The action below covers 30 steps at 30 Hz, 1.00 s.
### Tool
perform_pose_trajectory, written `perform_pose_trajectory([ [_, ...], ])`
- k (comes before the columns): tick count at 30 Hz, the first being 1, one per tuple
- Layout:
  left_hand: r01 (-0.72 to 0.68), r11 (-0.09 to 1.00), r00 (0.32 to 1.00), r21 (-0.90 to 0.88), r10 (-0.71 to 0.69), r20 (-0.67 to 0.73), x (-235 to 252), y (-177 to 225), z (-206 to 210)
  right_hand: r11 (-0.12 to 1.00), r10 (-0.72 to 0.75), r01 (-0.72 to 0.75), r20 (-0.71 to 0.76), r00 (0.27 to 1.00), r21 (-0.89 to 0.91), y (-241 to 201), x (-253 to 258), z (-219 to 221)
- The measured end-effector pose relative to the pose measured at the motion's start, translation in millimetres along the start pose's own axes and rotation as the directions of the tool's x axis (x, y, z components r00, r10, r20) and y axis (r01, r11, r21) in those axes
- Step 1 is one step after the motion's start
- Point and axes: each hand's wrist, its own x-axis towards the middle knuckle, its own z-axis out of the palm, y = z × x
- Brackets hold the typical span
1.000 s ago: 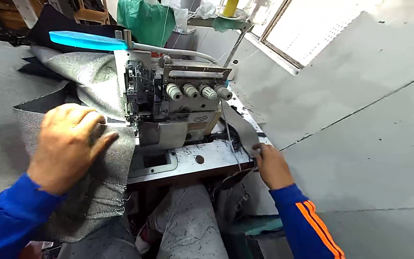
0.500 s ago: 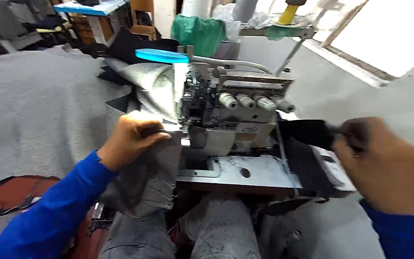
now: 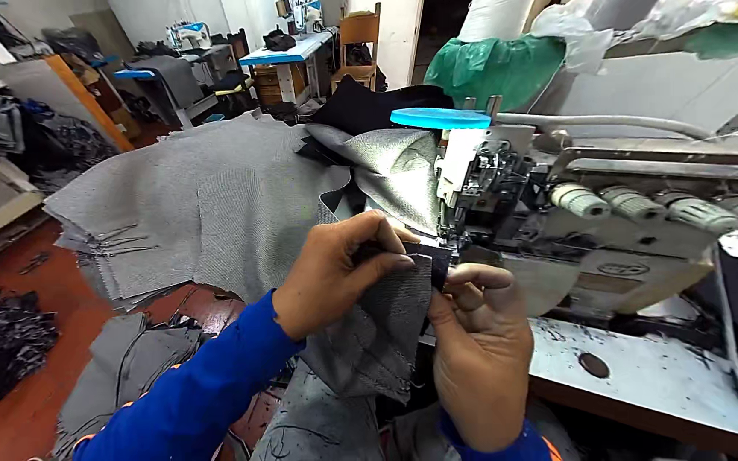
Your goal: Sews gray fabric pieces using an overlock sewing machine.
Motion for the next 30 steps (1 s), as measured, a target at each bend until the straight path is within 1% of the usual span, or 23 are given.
perform_pose_trajectory([
  [2,0.028,0.999,0.999,0.016,-0.029,0.016,0.3,0.1,-0.2,0.998,0.04,-0.039,-0.019,0.999,0.042,3.3,-0.2,-0.9],
  [4,0.025,1.0,0.999,0.014,-0.026,0.04,2.6,-0.9,0.6,0.996,0.068,-0.066,-0.024,0.997,0.068,4.9,-0.3,-4.7],
  [6,0.017,1.0,0.999,0.018,-0.018,0.043,4.7,-2.2,2.4,0.995,0.074,-0.075,0.016,0.997,0.066,5.6,-1.2,-11.2],
  [8,0.013,0.999,1.0,0.052,-0.014,0.023,7.2,-2.5,5.3,0.996,0.092,-0.093,0.133,0.987,0.003,8.6,-6.0,-20.1],
  [10,-0.013,0.993,1.0,0.114,0.014,-0.014,11.7,-5.2,8.7,0.987,0.141,-0.11,0.284,0.949,-0.121,15.9,-18.8,-23.6],
  [12,-0.03,0.974,0.998,0.225,0.041,-0.042,16.0,-18.9,15.3,0.968,0.226,-0.168,0.352,0.908,-0.188,30.1,-40.3,-19.6],
  [14,-0.009,0.931,0.999,0.365,0.025,-0.041,15.0,-47.5,26.9,0.935,0.332,-0.271,0.294,0.896,-0.23,44.0,-57.5,-16.3],
  [16,0.01,0.878,0.997,0.478,0.029,-0.074,9.0,-66.3,40.6,0.935,0.333,-0.285,0.239,0.912,-0.212,48.0,-62.2,-21.8],
  [17,-0.027,0.833,0.995,0.553,0.076,-0.066,6.3,-65.1,45.7,0.942,0.313,-0.267,0.243,0.918,-0.205,46.5,-62.5,-27.5],
  [19,-0.114,0.732,0.988,0.672,0.155,-0.002,-5.1,-51.3,60.0,0.941,0.3,-0.24,0.256,0.919,-0.24,40.5,-69.3,-39.2],
  [21,-0.152,0.64,0.986,0.753,0.15,0.071,-14.8,-33.1,73.7,0.931,0.284,-0.202,0.259,0.923,-0.303,35.3,-73.0,-48.9],
  [23,-0.139,0.602,0.99,0.786,0.099,0.099,-19.4,-28.2,83.2,0.927,0.236,-0.14,0.25,0.939,-0.348,33.7,-67.4,-57.0],
  [24,-0.134,0.619,0.991,0.774,0.077,0.11,-18.1,-30.6,84.8,0.928,0.202,-0.107,0.241,0.949,-0.356,33.5,-61.1,-59.2],
  [26,-0.117,0.706,0.991,0.699,0.041,0.125,-7.3,-35.3,81.8,0.927,0.15,-0.061,0.218,0.964,-0.371,30.5,-46.7,-59.8],
  [28,-0.089,0.773,0.99,0.628,0.0,0.141,2.9,-33.3,74.3,0.925,0.144,-0.063,0.193,0.971,-0.376,25.4,-36.3,-61.1],
  [30,-0.107,0.795,0.986,0.597,0.005,0.17,3.0,-22.5,67.1,0.938,0.162,-0.084,0.211,0.964,-0.338,22.8,-27.5,-66.7],
])
